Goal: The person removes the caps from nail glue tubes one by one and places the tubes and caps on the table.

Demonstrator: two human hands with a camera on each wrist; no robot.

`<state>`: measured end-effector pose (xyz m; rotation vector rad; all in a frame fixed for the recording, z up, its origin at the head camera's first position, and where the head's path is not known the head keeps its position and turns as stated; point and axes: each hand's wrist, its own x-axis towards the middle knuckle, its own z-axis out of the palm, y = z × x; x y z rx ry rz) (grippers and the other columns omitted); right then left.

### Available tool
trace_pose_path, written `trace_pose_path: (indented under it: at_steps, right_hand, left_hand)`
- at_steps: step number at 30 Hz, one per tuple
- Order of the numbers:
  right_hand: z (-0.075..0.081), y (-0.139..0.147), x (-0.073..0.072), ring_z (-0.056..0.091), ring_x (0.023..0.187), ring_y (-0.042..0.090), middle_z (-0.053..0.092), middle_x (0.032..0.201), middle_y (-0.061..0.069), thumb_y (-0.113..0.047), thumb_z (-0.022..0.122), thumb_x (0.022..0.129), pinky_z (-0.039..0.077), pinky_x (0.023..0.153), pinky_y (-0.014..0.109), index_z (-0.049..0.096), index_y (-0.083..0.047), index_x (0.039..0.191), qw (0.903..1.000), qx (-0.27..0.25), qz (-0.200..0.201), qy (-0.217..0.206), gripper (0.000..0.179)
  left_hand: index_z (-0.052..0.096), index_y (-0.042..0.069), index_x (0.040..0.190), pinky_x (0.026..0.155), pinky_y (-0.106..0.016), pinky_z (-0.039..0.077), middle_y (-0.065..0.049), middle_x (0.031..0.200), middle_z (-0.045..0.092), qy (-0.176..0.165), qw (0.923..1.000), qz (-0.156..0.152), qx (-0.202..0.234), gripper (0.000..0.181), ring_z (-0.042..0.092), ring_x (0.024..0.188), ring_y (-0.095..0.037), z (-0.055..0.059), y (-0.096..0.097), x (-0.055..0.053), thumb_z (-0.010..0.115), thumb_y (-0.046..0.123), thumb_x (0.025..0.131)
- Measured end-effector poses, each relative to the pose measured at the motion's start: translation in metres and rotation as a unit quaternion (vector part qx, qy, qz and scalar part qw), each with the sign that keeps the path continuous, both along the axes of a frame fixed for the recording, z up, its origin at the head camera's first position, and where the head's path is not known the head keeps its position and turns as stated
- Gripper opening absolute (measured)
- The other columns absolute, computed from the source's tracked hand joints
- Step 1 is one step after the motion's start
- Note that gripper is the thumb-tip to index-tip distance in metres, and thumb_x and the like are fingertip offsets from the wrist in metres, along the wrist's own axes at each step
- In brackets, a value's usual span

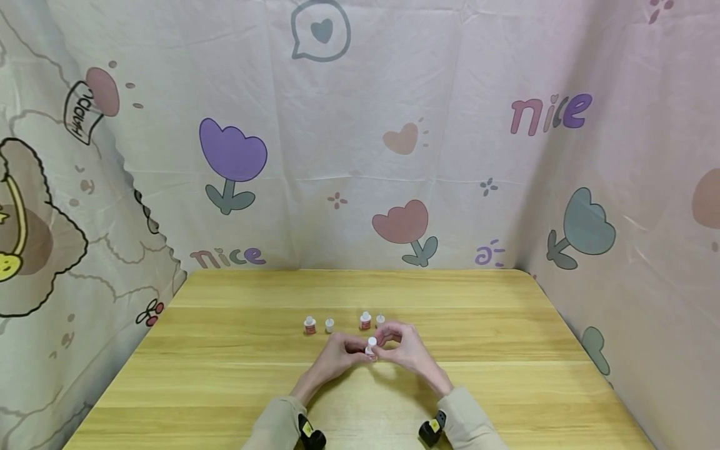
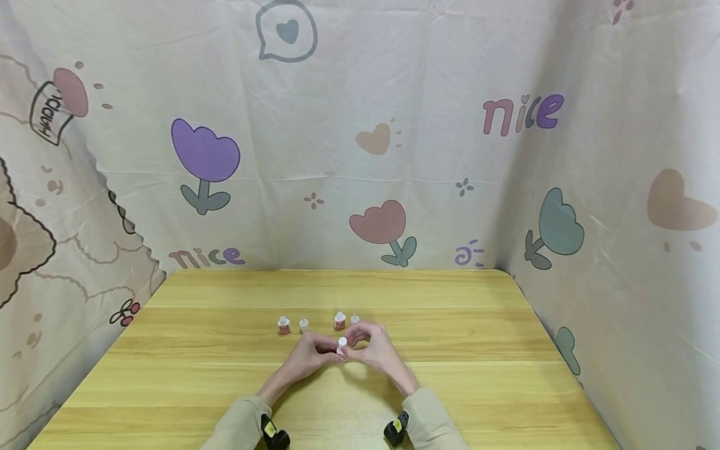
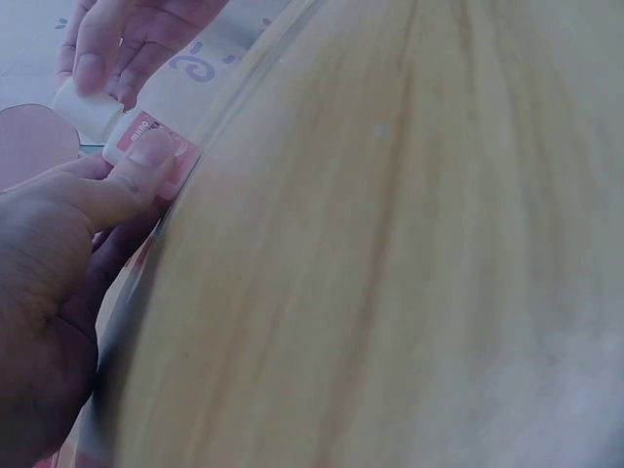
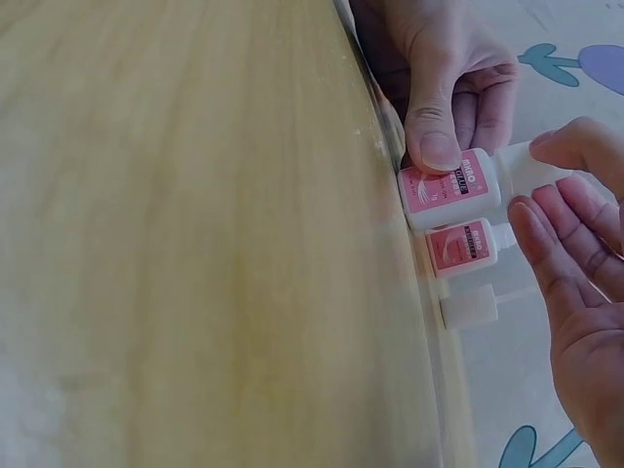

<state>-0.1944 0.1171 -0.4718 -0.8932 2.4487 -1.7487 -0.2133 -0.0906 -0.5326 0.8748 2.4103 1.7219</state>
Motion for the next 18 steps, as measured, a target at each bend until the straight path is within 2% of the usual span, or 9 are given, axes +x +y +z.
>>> trace_pose_path:
  at_steps: [6, 12, 18]
  right_hand:
    - [-0.0007, -0.0002, -0.0007, 0.069, 0.084, 0.020, 0.071, 0.094, 0.027, 0.009, 0.075, 0.080, 0.059, 0.086, 0.048, 0.067, 0.009, 0.099, 1.0000, -0.001, 0.006, 0.000, 0.021]
    - [-0.0014, -0.0015, -0.0007, 0.067, 0.081, 0.014, 0.071, 0.091, 0.025, 0.003, 0.078, 0.081, 0.060, 0.083, 0.043, 0.068, 0.007, 0.097, 0.9999, 0.001, -0.012, -0.012, 0.020]
    - [-0.0013, -0.0025, -0.0006, 0.067, 0.079, 0.012, 0.071, 0.090, 0.026, 0.006, 0.078, 0.080, 0.061, 0.081, 0.045, 0.068, 0.009, 0.096, 0.9999, -0.002, -0.013, -0.001, 0.019]
  left_hand:
    - [0.078, 0.007, 0.105, 0.079, -0.021, 0.058, -0.010, 0.100, 0.079, -0.003, 1.0000, 0.000, 0.000, 0.021, 0.076, 0.090, -0.020, 0.0012, -0.0003, 0.0008, 0.079, 0.012, 0.085]
    - [0.078, 0.006, 0.105, 0.079, -0.022, 0.059, -0.011, 0.098, 0.079, 0.014, 0.9999, -0.002, 0.001, 0.021, 0.076, 0.088, -0.018, -0.0006, -0.0005, -0.0002, 0.079, 0.012, 0.085]
    - [0.078, 0.006, 0.105, 0.079, -0.022, 0.059, -0.012, 0.099, 0.079, 0.009, 0.9999, -0.003, 0.004, 0.021, 0.076, 0.088, -0.017, -0.0008, 0.0001, -0.0005, 0.079, 0.013, 0.085]
